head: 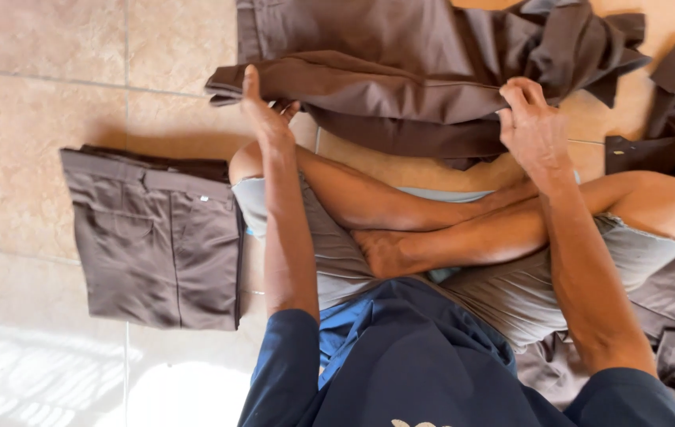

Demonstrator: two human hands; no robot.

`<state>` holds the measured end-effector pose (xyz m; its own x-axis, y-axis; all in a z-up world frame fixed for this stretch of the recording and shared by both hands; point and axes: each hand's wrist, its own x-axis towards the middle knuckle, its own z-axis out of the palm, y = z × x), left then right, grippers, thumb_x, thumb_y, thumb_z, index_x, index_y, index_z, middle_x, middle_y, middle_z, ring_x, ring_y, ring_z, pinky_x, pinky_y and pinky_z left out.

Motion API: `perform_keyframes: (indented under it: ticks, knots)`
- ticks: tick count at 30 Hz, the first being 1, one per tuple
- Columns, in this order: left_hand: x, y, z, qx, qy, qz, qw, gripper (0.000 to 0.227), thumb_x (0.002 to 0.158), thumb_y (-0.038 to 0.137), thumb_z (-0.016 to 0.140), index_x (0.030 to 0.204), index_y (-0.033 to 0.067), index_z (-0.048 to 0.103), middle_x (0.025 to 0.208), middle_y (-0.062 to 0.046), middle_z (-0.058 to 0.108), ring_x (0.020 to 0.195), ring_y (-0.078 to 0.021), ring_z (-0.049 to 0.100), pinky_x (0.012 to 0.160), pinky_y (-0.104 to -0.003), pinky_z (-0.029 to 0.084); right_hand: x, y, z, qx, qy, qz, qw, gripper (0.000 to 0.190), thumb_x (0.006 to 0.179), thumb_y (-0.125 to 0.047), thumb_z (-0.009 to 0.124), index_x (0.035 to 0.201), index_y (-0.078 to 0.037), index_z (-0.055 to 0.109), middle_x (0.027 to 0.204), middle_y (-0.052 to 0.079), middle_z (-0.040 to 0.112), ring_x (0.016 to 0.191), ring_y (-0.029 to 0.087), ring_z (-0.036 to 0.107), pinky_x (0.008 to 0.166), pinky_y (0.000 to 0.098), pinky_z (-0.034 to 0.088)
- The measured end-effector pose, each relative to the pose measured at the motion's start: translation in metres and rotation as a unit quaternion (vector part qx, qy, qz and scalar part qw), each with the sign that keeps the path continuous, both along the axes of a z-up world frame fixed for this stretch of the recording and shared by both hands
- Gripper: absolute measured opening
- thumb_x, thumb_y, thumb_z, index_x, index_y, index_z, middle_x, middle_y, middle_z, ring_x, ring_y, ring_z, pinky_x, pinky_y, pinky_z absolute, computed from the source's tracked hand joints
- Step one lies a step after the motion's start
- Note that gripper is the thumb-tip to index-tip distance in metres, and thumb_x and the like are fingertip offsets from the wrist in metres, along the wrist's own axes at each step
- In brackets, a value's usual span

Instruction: Folding a pair of brown pants while sitting on the floor.

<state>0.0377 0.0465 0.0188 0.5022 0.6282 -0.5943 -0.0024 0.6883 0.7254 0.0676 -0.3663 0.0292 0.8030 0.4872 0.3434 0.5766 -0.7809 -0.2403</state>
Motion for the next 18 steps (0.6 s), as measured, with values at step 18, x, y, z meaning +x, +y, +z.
perform_keyframes:
  ticks: [18]
  knots:
    - [-0.005, 0.018, 0.002, 0.141, 0.022, 0.112, 0.983, 0.03, 0.08, 0.018, 0.063, 0.084, -0.0121, 0.06, 0.072, -0.019, 0.062, 0.051, -0.0202, 0.052, 0.045, -0.029, 0.043, -0.027, -0.019, -0.001, -0.018, 0.098, 0.0, 0.995, 0.017, 0.103, -0.004, 0.065, 0.119, -0.005, 0.062, 0.092, 0.012, 0.07, 0.07, 0.035, 0.065, 0.064, 0.0441, 0.051]
